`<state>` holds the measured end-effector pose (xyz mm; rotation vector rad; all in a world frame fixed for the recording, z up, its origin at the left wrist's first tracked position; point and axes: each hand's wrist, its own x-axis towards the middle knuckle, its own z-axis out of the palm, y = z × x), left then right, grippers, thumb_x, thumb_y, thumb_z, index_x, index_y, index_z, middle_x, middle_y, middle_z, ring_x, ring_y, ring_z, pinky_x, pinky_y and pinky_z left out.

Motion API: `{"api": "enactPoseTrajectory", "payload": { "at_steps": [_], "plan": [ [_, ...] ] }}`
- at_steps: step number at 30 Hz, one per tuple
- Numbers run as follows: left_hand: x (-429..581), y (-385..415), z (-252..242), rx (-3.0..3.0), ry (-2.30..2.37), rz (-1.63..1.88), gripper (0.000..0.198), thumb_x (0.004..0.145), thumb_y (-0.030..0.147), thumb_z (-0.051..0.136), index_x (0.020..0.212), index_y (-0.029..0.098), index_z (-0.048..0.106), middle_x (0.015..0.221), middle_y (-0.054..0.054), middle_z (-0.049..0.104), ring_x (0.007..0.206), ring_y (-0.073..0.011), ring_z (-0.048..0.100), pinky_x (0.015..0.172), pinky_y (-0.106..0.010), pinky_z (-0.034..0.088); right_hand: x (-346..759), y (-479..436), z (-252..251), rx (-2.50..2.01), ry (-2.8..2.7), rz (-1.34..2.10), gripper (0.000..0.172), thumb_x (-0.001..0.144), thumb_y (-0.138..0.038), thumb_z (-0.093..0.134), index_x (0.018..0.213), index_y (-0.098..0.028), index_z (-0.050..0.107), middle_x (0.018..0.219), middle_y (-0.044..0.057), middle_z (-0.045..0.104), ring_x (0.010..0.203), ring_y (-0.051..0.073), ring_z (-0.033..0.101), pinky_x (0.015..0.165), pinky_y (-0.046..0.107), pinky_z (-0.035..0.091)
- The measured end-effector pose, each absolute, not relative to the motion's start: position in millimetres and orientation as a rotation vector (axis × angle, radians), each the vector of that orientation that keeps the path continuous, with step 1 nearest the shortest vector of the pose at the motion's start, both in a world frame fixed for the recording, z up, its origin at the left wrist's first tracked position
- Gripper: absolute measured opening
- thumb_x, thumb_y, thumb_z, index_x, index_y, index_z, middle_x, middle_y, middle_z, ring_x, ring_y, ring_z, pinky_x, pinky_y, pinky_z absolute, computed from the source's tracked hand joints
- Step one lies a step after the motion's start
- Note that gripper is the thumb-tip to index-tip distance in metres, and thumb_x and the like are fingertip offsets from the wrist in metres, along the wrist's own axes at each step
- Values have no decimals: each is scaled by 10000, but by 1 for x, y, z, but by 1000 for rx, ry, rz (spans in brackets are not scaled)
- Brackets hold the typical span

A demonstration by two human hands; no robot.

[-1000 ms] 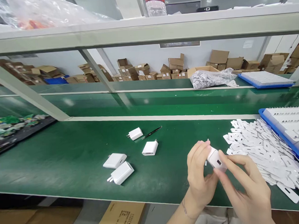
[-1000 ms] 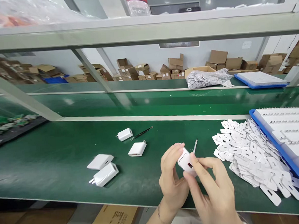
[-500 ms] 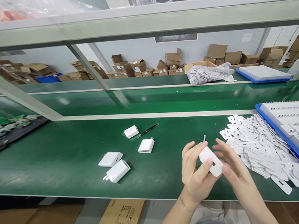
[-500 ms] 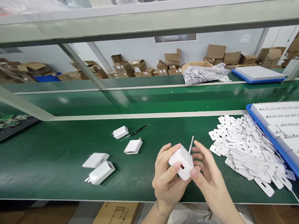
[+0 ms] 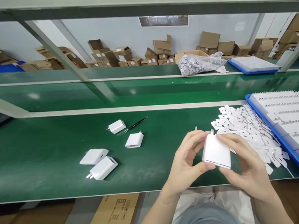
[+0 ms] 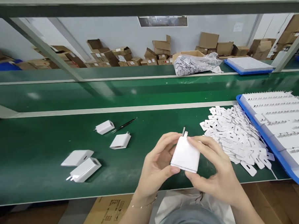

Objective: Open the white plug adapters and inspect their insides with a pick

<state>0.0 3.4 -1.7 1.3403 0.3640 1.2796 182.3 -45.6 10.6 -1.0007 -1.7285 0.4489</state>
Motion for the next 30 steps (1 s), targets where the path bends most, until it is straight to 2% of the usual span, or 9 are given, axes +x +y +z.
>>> {"api": "enactPoseTrajectory", "payload": {
  "at_steps": [4, 9, 17, 22, 25, 27, 30],
  "plan": [
    [10, 6, -2, 1136, 297, 1319, 531, 656, 380, 950, 1154, 308, 780, 1144, -56, 592, 1070, -201, 636, 950, -280, 589, 178, -45, 6, -899, -1743, 406, 567, 986, -327, 628, 1529, -338, 464, 1385, 84, 562, 1299, 253, 534, 1029, 372, 515],
    [20, -1, -4, 1071, 288, 1375, 557, 614, 403, 968, 1129, 294, 789, 1109, -46, 589, 1008, -177, 626, 909, -251, 587, 173, -43, 2, -780, -1777, 273, 454, 1029, -307, 512, 1481, -286, 527, 1332, 117, 521, 1228, 280, 534, 895, 403, 541],
    [19, -9, 0, 1195, 315, 1414, 520, 747, 381, 890, 1240, 307, 742, 1187, -80, 609, 1083, -224, 651, 923, -315, 611, 171, -50, 7, -822, -1716, 305, 374, 1007, -246, 511, 1358, -302, 627, 1304, 119, 525, 1183, 300, 552, 866, 447, 533],
    [25, -12, -6, 1232, 389, 1533, 567, 736, 500, 870, 1238, 267, 746, 1191, -110, 646, 1102, -271, 681, 927, -352, 620, 165, -48, 6, -850, -1725, 172, 337, 1031, -299, 476, 1336, -290, 619, 1245, 118, 539, 1171, 301, 557, 849, 450, 535],
    [28, -13, -10, 1278, 431, 1616, 594, 743, 576, 830, 1237, 255, 748, 1172, -110, 663, 1058, -256, 690, 902, -332, 617, 164, -47, 5, -854, -1691, 106, 342, 1049, -328, 433, 1335, -277, 612, 1221, 118, 545, 1153, 295, 563, 851, 450, 535],
    [30, -13, -10, 1312, 460, 1664, 556, 793, 566, 795, 1253, 258, 742, 1160, -107, 668, 1051, -246, 680, 880, -317, 610, 164, -47, 6, -864, -1703, 170, 346, 1053, -322, 428, 1352, -281, 597, 1241, 114, 545, 1172, 286, 552, 879, 443, 532],
    [35, -11, -10, 1366, 452, 1715, 388, 881, 495, 737, 1199, 275, 770, 1119, -98, 670, 1046, -235, 663, 834, -309, 599, 165, -49, 8, -891, -1732, 303, 351, 1030, -268, 481, 1367, -297, 575, 1293, 109, 534, 1223, 288, 530, 928, 449, 525]
  ]
}}
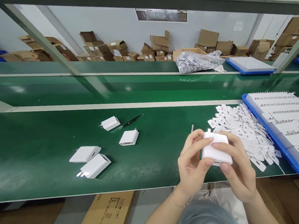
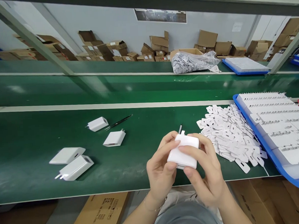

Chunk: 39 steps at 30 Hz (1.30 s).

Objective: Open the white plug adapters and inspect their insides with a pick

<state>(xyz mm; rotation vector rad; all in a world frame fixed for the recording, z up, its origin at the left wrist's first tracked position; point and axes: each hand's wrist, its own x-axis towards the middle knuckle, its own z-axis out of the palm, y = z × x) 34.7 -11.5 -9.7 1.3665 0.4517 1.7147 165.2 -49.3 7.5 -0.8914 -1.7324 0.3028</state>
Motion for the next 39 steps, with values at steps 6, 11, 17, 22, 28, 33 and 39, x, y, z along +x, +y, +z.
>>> {"api": "enactPoseTrajectory", "payload": {
  "at_steps": [6, 11, 17, 22, 28, 33, 39],
  "plan": [
    [46, -7, -14, 1368, 355, 1773, 254, 972, 455, 624, 1018, 287, 809, 1093, -81, 645, 941, -187, 655, 761, -304, 586, 161, -48, 0, -898, -1633, 266, 293, 995, -204, 511, 1243, -293, 640, 1196, 107, 543, 1169, 288, 539, 865, 448, 535],
    [49, -3, -26, 1270, 499, 1765, 284, 937, 490, 665, 925, 251, 818, 1095, -91, 666, 964, -206, 687, 779, -313, 606, 160, -42, -9, -959, -1569, 378, 273, 987, -186, 539, 1187, -310, 678, 1228, 94, 554, 1174, 273, 568, 903, 444, 553],
    [42, -4, -22, 1275, 534, 1580, 458, 827, 527, 784, 1203, 267, 771, 1166, -121, 711, 1084, -259, 700, 893, -336, 617, 164, -44, -10, -938, -1397, 549, 211, 1014, -279, 540, 1156, -303, 694, 1270, 101, 625, 1226, 284, 609, 851, 393, 603],
    [42, -13, -12, 1244, 488, 1529, 405, 899, 480, 721, 1246, 271, 745, 1276, -131, 700, 1177, -289, 679, 953, -372, 605, 164, -50, -3, -921, -1461, 439, 231, 997, -255, 563, 1178, -308, 696, 1298, 105, 592, 1253, 302, 576, 916, 458, 577],
    [38, -11, -8, 1142, 343, 1447, 341, 767, 469, 855, 1084, 349, 814, 1115, -73, 688, 932, -210, 710, 733, -301, 629, 162, -56, -2, -894, -1470, 380, 160, 989, -279, 589, 1122, -314, 671, 1209, 93, 606, 1222, 302, 568, 869, 462, 549],
    [33, -12, -5, 1139, 345, 1418, 265, 682, 466, 914, 912, 354, 841, 1047, -65, 658, 960, -245, 702, 769, -385, 654, 160, -59, -2, -894, -1462, 338, 93, 1000, -350, 579, 1045, -303, 645, 1137, 97, 626, 1186, 315, 600, 821, 484, 557],
    [38, -18, -2, 1176, 336, 1396, 197, 763, 469, 860, 909, 339, 837, 1085, -74, 613, 1005, -248, 676, 827, -409, 638, 158, -60, -3, -861, -1384, 380, 120, 998, -344, 589, 1071, -331, 683, 1139, 82, 639, 1213, 317, 584, 842, 513, 567]
  ]
}}
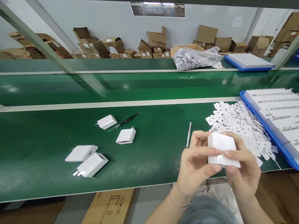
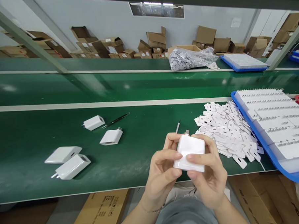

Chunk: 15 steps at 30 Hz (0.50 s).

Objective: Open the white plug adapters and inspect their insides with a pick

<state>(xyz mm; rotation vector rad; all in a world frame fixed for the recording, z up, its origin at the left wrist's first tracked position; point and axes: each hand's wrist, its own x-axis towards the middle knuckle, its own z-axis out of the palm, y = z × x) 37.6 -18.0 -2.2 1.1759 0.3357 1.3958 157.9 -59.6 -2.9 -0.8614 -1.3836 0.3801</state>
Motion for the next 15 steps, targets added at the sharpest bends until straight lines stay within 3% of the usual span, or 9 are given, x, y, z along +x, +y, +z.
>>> {"api": "enactPoseTrajectory", "payload": {
  "at_steps": [6, 15],
  "plan": [
    [46, -23, -9, 1153, 300, 1453, 180, 843, 423, 801, 1022, 415, 821, 1150, -64, 568, 1075, -236, 630, 894, -399, 612, 154, -59, -5, -860, -1343, 421, 215, 988, -282, 608, 1140, -362, 738, 1253, 82, 622, 1254, 313, 542, 886, 501, 560],
    [46, -27, -16, 1120, 306, 1466, 139, 847, 472, 781, 956, 397, 823, 1143, -59, 571, 1090, -261, 610, 927, -448, 575, 155, -63, 0, -850, -1441, 413, 323, 1021, -273, 547, 1271, -397, 709, 1286, 78, 600, 1265, 301, 527, 889, 468, 557]
  ]
}}
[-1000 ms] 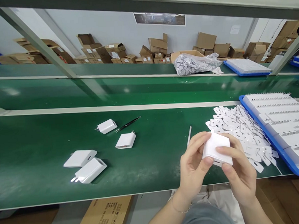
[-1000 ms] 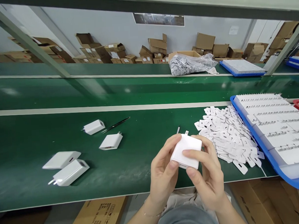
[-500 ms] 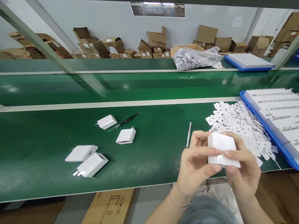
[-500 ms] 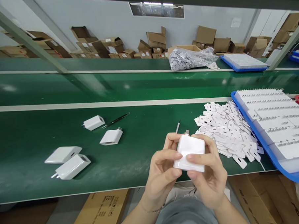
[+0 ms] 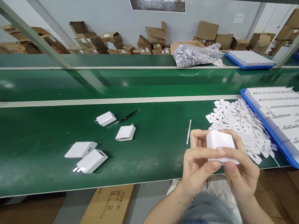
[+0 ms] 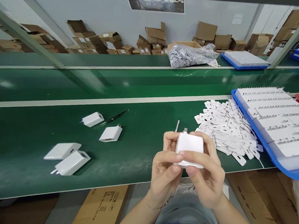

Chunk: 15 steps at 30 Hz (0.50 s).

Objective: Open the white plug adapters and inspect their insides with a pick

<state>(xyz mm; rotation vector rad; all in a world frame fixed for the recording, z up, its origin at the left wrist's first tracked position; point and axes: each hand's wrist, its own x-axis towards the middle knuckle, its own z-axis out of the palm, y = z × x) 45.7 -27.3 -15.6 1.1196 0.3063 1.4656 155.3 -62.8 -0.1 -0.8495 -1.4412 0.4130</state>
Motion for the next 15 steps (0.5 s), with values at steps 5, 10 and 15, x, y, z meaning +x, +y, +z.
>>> {"api": "enactPoseTrajectory", "payload": {
  "at_steps": [5, 10, 15],
  "plan": [
    [42, -25, -11, 1102, 290, 1485, 103, 847, 394, 794, 941, 400, 835, 1117, -52, 548, 1026, -218, 607, 868, -355, 585, 163, -63, 1, -835, -1537, 436, 371, 1031, -245, 509, 1332, -373, 685, 1344, 98, 578, 1259, 317, 556, 862, 468, 567],
    [43, -24, -7, 1077, 294, 1477, 97, 849, 388, 795, 925, 431, 837, 1078, -44, 525, 1001, -195, 586, 851, -309, 576, 161, -58, 0, -826, -1524, 337, 376, 1011, -201, 543, 1300, -374, 709, 1287, 97, 592, 1189, 289, 575, 822, 444, 567],
    [45, -20, -8, 1008, 365, 1487, 81, 846, 406, 801, 918, 410, 839, 1055, -33, 538, 993, -163, 587, 834, -248, 556, 163, -48, -5, -818, -1472, 485, 341, 1009, -204, 564, 1220, -397, 749, 1252, 77, 613, 1192, 267, 578, 890, 445, 559]
  ]
}}
